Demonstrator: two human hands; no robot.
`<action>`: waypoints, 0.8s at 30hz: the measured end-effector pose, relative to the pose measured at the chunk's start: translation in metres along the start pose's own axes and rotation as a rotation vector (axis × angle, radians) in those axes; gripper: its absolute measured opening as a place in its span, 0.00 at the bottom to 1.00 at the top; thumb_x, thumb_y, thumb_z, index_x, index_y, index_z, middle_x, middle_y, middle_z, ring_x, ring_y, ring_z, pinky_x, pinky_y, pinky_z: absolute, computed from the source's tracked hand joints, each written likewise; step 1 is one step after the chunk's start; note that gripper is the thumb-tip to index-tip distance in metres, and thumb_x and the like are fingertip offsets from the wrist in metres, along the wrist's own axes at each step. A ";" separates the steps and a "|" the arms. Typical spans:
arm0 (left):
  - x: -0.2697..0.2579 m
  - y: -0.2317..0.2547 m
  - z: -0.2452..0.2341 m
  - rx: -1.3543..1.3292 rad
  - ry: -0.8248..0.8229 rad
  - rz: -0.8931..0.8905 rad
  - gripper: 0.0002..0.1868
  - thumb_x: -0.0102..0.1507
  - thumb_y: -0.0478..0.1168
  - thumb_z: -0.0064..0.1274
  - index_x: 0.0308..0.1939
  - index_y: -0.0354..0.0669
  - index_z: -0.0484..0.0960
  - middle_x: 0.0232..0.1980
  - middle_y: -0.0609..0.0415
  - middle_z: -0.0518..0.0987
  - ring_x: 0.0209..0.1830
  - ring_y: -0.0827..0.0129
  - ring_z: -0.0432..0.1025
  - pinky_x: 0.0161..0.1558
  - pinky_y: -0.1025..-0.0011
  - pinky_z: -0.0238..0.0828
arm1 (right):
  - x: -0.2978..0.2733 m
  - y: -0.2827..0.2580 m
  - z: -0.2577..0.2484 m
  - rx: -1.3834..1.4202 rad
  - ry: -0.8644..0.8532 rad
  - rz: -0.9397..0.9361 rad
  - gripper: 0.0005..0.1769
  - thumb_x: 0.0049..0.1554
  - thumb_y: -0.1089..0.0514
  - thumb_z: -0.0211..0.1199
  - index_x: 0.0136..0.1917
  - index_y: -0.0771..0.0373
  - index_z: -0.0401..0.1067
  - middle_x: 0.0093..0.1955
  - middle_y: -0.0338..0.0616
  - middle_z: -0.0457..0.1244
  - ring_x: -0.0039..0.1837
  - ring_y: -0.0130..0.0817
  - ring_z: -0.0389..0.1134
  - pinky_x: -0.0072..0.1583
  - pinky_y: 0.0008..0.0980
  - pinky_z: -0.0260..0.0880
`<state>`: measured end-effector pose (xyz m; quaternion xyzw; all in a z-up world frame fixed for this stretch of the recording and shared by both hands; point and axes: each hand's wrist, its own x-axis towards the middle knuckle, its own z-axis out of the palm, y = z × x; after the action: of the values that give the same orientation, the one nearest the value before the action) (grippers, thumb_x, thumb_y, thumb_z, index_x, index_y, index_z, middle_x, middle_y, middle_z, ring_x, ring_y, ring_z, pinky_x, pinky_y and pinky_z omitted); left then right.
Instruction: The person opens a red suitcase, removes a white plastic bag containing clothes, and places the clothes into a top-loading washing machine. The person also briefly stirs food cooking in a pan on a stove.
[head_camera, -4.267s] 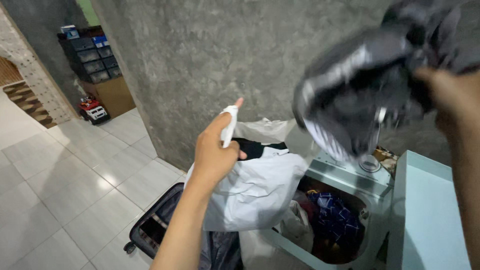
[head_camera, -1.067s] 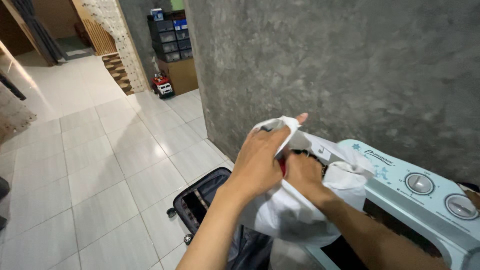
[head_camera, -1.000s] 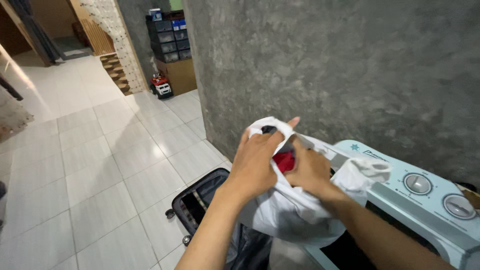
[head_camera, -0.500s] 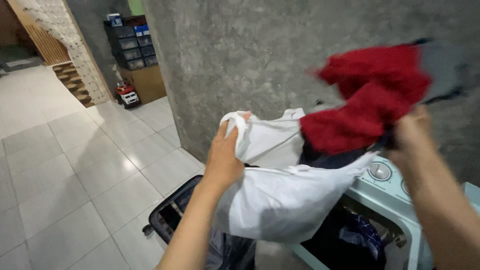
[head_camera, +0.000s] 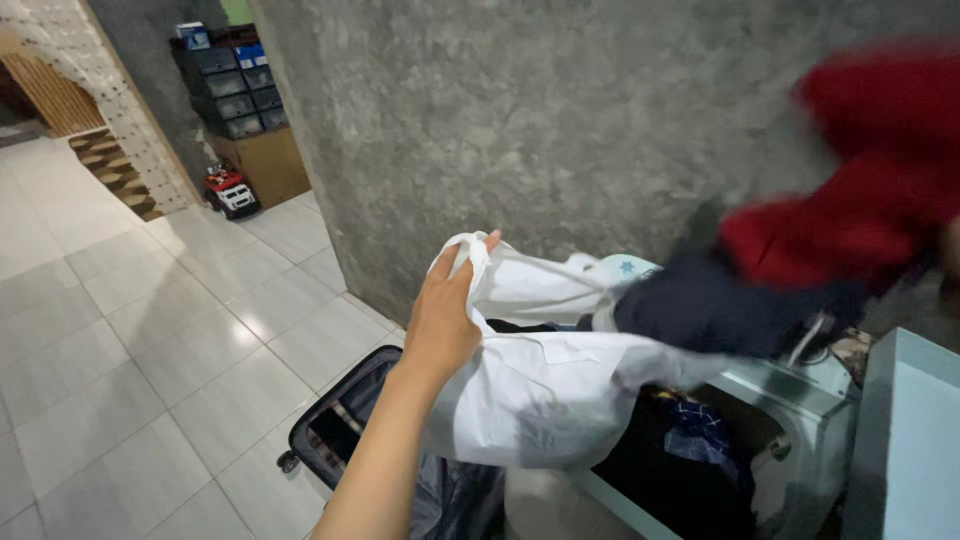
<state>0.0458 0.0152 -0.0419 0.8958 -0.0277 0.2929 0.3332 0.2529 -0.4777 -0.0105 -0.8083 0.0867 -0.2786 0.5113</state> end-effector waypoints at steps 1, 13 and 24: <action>0.000 0.001 0.001 -0.011 -0.010 0.005 0.57 0.46 0.16 0.49 0.74 0.70 0.63 0.76 0.41 0.61 0.74 0.45 0.58 0.68 0.60 0.61 | -0.003 0.024 0.006 -0.122 -0.045 0.015 0.55 0.43 0.64 0.69 0.81 0.65 0.51 0.75 0.65 0.56 0.74 0.57 0.61 0.68 0.52 0.65; -0.005 0.028 0.025 -0.103 -0.137 0.336 0.54 0.47 0.17 0.48 0.74 0.67 0.65 0.73 0.41 0.66 0.74 0.44 0.59 0.71 0.56 0.58 | -0.171 0.079 0.078 -0.783 -0.564 0.158 0.31 0.56 0.60 0.64 0.73 0.54 0.68 0.56 0.52 0.70 0.51 0.44 0.78 0.52 0.42 0.81; -0.001 0.053 0.000 -0.192 -0.029 0.367 0.47 0.50 0.21 0.54 0.71 0.64 0.70 0.74 0.35 0.65 0.74 0.40 0.61 0.64 0.57 0.66 | -0.233 -0.055 0.238 -0.206 -1.135 -0.629 0.32 0.49 0.53 0.66 0.66 0.64 0.67 0.65 0.54 0.65 0.66 0.46 0.68 0.65 0.42 0.66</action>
<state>0.0323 -0.0265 -0.0114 0.8440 -0.2231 0.3317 0.3575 0.1803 -0.1682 -0.1233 -0.8613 -0.4108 0.0646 0.2918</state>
